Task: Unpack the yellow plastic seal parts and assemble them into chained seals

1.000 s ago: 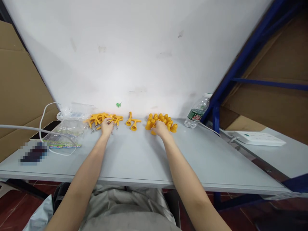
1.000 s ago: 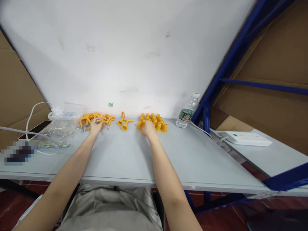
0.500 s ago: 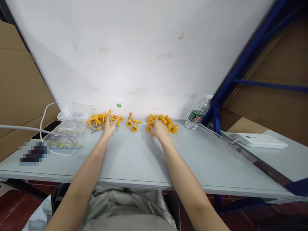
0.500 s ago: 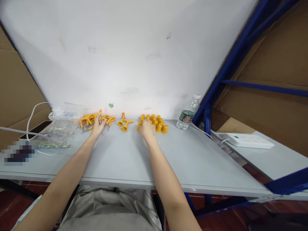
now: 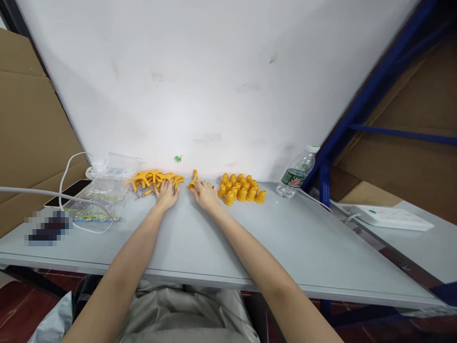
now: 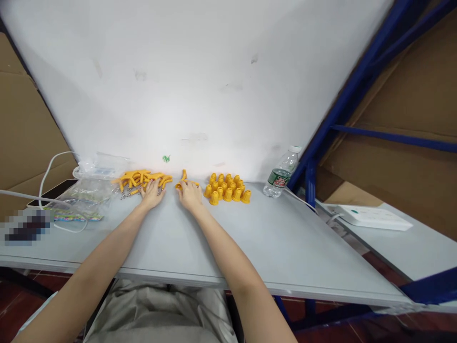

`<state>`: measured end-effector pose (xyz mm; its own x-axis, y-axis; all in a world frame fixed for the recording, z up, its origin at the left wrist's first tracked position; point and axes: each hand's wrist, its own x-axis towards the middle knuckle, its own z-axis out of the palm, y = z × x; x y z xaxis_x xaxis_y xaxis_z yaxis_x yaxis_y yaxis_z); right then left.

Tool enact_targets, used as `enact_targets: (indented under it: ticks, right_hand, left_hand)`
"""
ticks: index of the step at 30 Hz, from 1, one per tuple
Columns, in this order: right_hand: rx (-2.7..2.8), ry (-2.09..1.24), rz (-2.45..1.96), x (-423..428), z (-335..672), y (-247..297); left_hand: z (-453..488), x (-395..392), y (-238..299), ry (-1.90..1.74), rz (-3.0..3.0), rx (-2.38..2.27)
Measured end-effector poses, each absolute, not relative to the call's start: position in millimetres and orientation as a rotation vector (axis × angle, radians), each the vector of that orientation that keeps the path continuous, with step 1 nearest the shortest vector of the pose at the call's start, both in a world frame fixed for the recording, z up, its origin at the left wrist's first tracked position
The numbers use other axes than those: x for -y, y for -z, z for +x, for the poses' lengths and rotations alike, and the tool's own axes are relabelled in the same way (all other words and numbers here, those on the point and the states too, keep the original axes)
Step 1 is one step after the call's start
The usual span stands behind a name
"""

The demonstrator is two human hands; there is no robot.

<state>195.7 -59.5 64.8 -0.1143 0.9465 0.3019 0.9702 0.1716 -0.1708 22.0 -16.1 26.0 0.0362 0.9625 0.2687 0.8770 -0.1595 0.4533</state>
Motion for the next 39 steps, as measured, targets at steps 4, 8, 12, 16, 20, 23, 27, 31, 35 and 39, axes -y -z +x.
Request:
enact_targets:
  ticks: [4,8,12,16,20,23,27,31,35,39]
  right_hand:
    - [2.149,0.063,-1.885,41,182,-62]
    - [2.126,0.085,-1.901,30,169,-58]
    - [2.041,0.122,-1.949,28,165,-58]
    - [1.951,0.117,-1.945,32,172,-62]
    - [1.919,0.077,-1.838,39,188,-67]
    - [2.013,0.063,-1.605,45,203,-66]
    - [2.14,0.086,-1.314,52,218,-59]
    - [2.159,0.18,-1.199,57,227,-55]
    - [2.13,0.275,-1.178,58,230,-55]
    - [2.113,0.34,-1.159,57,230,-55]
  left_hand:
    - [21,12,-21,-0.735,2.173,-1.96]
    - [20,10,-18,-0.829,2.158,-2.002]
    - [21,12,-17,-0.901,2.158,-2.006]
    - [22,17,-21,-0.907,2.181,-1.985]
    - [24,25,-31,-0.974,2.29,-1.924]
    - [27,32,-40,-1.079,2.399,-1.837]
    - [31,40,-49,-1.14,2.474,-1.759]
    - [31,43,-53,-1.182,2.434,-1.743]
    - [28,43,-54,-1.273,2.369,-1.682]
    - [30,45,-54,-1.232,2.302,-1.678]
